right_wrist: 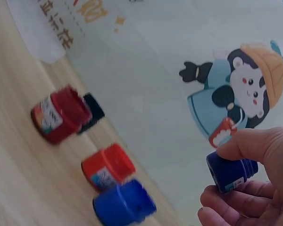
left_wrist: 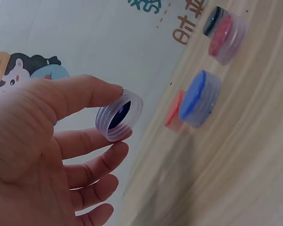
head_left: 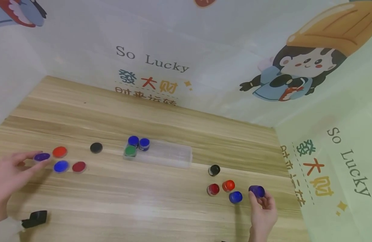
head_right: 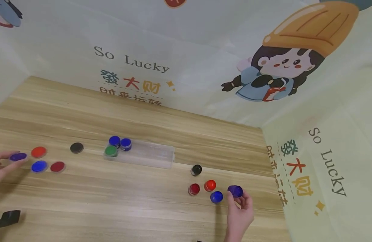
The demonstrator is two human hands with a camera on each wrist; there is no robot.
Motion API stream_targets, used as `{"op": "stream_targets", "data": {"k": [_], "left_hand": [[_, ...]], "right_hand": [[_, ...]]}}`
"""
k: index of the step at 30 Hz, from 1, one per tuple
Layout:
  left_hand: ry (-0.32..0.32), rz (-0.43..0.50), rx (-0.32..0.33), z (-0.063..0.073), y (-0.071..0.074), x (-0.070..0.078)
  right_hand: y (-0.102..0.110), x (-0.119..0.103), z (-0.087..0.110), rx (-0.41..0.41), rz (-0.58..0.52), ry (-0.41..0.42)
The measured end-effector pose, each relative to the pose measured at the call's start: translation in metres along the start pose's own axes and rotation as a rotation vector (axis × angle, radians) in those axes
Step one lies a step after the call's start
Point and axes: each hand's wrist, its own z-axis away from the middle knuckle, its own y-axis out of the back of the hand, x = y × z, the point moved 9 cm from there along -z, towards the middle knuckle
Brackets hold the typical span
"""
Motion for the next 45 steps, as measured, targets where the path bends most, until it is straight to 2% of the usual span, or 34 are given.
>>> {"op": "stream_targets", "data": {"k": [4,9,16,23,31,39,45], "left_hand": [[0.047,-0.014,-0.053,0.003,-0.008,-0.013],[0.026,-0.003,-0.086,0.004,-0.015,-0.019],[0.011,-0.044,-0.114,0.005,-0.022,-0.026],[0.029,-0.043,-0.085,0.007,-0.023,-0.034],[-0.007,-0.086,-0.04,0.007,-0.019,-0.028],[0.002,-0.103,-0.052,0.008,-0.02,-0.024],[0.052,-0.155,-0.103,0.008,-0.023,-0.031]], "right_hand": [[0.011,0.013,-0.003,0.019,0.018,-0.03],[0.014,0.024,-0.006,0.005,0.093,-0.034],[0.013,0.038,-0.008,-0.025,0.175,-0.075],[0.01,0.036,-0.01,-0.052,0.361,0.009],[0.003,0.033,-0.008,-0.1,0.561,0.105],[0.0,0.036,-0.006,-0.134,0.579,0.081],[0.001,0.037,-0.004,-0.134,0.512,0.077]]}}
